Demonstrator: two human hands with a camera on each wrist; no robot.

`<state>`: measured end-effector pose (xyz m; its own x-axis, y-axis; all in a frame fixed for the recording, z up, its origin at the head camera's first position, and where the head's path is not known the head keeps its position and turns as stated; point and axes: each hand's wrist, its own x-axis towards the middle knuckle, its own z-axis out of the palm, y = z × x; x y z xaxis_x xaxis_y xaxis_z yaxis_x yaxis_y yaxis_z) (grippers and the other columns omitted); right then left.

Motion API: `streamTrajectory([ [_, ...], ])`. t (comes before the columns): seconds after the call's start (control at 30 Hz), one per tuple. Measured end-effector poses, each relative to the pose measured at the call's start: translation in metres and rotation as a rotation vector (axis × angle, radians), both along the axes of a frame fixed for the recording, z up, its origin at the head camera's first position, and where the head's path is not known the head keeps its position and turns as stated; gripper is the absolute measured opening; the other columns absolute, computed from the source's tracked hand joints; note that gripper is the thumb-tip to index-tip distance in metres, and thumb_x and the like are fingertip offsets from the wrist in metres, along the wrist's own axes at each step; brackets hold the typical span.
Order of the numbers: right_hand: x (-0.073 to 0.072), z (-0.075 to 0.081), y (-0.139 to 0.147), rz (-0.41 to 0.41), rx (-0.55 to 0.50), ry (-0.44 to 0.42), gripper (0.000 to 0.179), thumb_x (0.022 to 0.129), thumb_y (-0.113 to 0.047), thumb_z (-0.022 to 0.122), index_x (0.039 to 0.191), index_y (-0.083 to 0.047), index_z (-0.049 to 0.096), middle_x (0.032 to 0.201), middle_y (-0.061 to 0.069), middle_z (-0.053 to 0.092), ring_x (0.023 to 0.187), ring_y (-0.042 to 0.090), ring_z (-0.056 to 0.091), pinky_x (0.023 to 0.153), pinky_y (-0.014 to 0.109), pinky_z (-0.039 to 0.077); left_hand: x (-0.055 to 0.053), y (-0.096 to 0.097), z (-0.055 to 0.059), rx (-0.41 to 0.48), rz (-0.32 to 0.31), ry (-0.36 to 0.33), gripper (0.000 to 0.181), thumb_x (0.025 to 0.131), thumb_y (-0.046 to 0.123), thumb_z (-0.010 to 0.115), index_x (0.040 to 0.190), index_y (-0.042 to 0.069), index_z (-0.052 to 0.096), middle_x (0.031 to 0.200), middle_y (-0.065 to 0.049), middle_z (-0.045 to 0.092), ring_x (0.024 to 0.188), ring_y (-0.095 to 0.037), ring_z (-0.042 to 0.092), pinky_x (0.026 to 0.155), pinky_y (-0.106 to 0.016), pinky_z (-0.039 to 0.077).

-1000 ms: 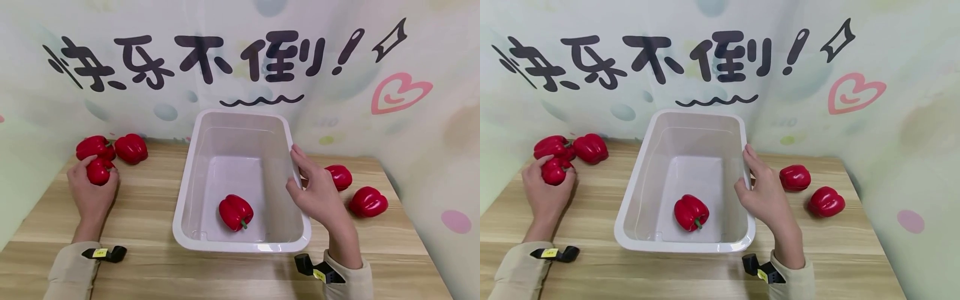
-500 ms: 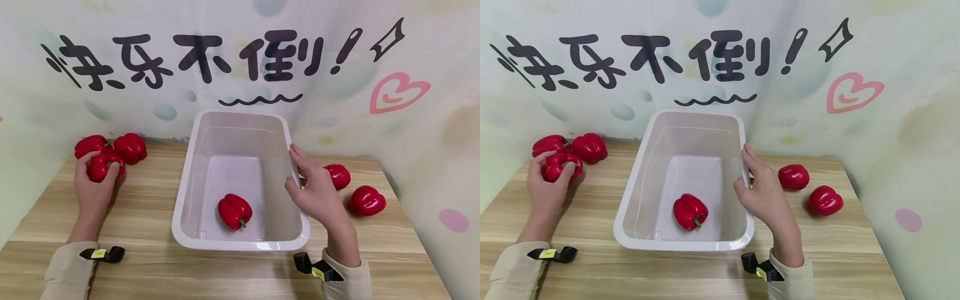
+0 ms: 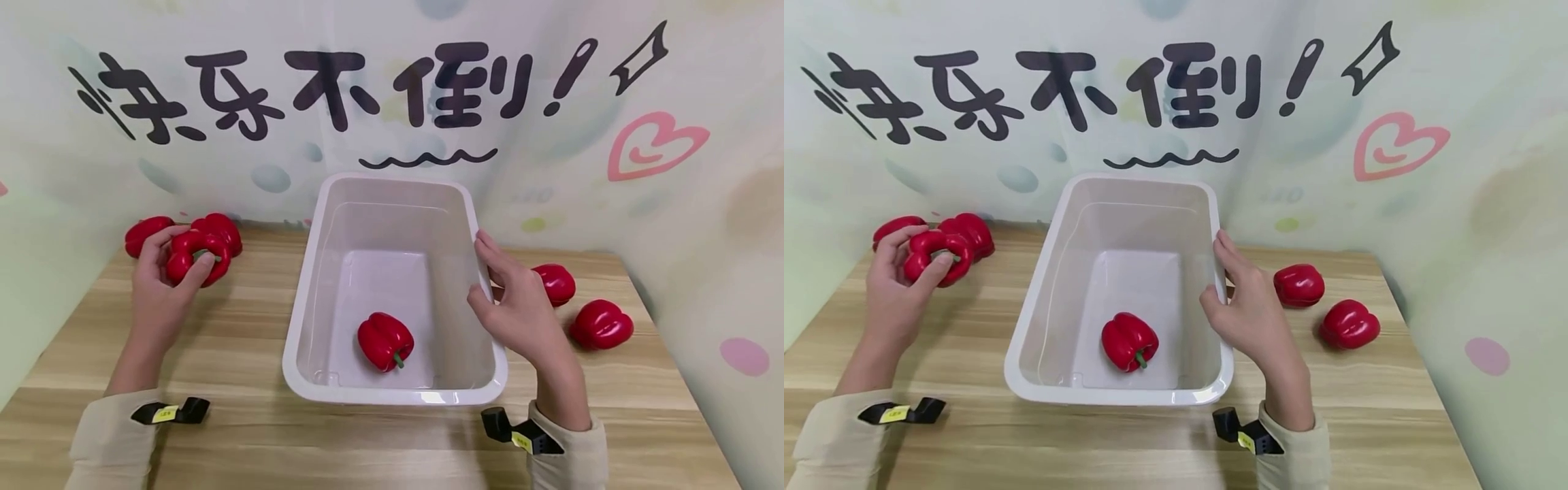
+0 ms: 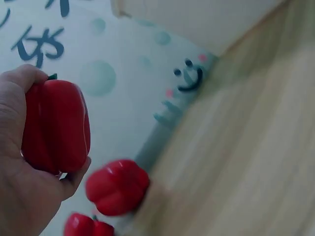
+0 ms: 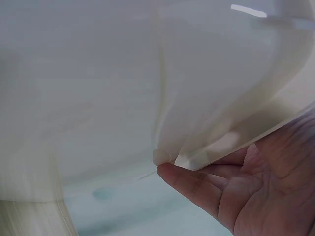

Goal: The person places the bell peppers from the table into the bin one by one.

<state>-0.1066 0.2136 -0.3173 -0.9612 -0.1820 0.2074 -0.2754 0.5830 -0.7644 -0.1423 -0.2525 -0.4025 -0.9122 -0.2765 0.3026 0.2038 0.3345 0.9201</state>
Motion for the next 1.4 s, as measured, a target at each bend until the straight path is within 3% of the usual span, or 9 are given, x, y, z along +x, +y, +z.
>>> streamTrajectory([
  [0.2, 0.000, -0.004, -0.001, 0.001, -0.014, -0.007, 0.065, 0.096, 0.002, 0.062, 0.159, -0.002, 0.044, 0.170, 0.009, 0.040, 0.137, 0.040, 0.062, 0.095, 0.050, 0.059, 0.004, 0.017, 0.022, 0.195, -0.152, 0.103, 0.063, 0.089, -0.011, 0.071, 0.147, 0.010, 0.057, 0.148, -0.002, 0.057, 0.138, -0.016, 0.048, 0.093, -0.006, 0.054],
  [0.3, -0.001, -0.005, 0.000, -0.002, -0.002, 0.000, 0.065, 0.097, 0.001, 0.062, 0.159, -0.002, 0.044, 0.170, 0.008, 0.040, 0.137, 0.038, 0.063, 0.094, 0.049, 0.059, 0.007, 0.022, 0.029, 0.237, -0.196, 0.117, 0.060, 0.091, -0.011, 0.069, 0.147, 0.007, 0.057, 0.146, -0.002, 0.059, 0.137, -0.017, 0.048, 0.094, -0.006, 0.054],
  [0.5, -0.001, -0.003, 0.001, -0.011, 0.019, 0.007, 0.065, 0.097, 0.000, 0.061, 0.159, -0.001, 0.043, 0.170, 0.008, 0.040, 0.137, 0.037, 0.063, 0.094, 0.048, 0.060, 0.010, 0.034, 0.039, 0.242, -0.199, 0.142, 0.058, 0.093, -0.008, 0.067, 0.148, 0.007, 0.058, 0.142, -0.005, 0.061, 0.129, -0.019, 0.053, 0.093, -0.008, 0.055],
  [0.63, -0.001, -0.003, 0.001, -0.012, 0.018, 0.005, 0.065, 0.097, 0.000, 0.061, 0.159, -0.001, 0.043, 0.170, 0.009, 0.039, 0.138, 0.038, 0.062, 0.094, 0.048, 0.059, 0.014, 0.043, 0.046, 0.263, -0.206, 0.206, 0.055, 0.093, -0.007, 0.065, 0.146, 0.005, 0.059, 0.142, -0.010, 0.062, 0.130, -0.022, 0.055, 0.093, -0.010, 0.057],
  [0.9, -0.001, -0.002, 0.000, -0.013, 0.025, -0.003, 0.066, 0.096, 0.000, 0.062, 0.159, -0.002, 0.042, 0.170, 0.009, 0.039, 0.139, 0.040, 0.061, 0.094, 0.053, 0.059, 0.020, 0.064, 0.049, 0.267, -0.305, 0.350, 0.053, 0.086, -0.013, 0.063, 0.139, -0.003, 0.061, 0.145, -0.011, 0.064, 0.132, -0.023, 0.058, 0.099, -0.014, 0.057],
  [1.07, -0.001, -0.002, 0.000, -0.014, 0.033, -0.001, 0.066, 0.096, 0.000, 0.062, 0.159, -0.002, 0.042, 0.171, 0.010, 0.038, 0.138, 0.040, 0.061, 0.094, 0.053, 0.059, 0.021, 0.074, 0.053, 0.281, -0.350, 0.386, 0.055, 0.085, -0.014, 0.063, 0.139, -0.002, 0.062, 0.145, -0.009, 0.065, 0.133, -0.022, 0.059, 0.100, -0.015, 0.057],
  [1.4, -0.001, -0.001, 0.000, -0.016, 0.038, -0.005, 0.067, 0.096, 0.000, 0.062, 0.160, -0.002, 0.042, 0.171, 0.010, 0.038, 0.140, 0.041, 0.059, 0.094, 0.053, 0.059, 0.022, 0.093, 0.060, 0.251, -0.369, 0.406, 0.056, 0.083, -0.015, 0.062, 0.138, -0.002, 0.061, 0.144, -0.007, 0.065, 0.133, -0.022, 0.058, 0.100, -0.017, 0.058],
])
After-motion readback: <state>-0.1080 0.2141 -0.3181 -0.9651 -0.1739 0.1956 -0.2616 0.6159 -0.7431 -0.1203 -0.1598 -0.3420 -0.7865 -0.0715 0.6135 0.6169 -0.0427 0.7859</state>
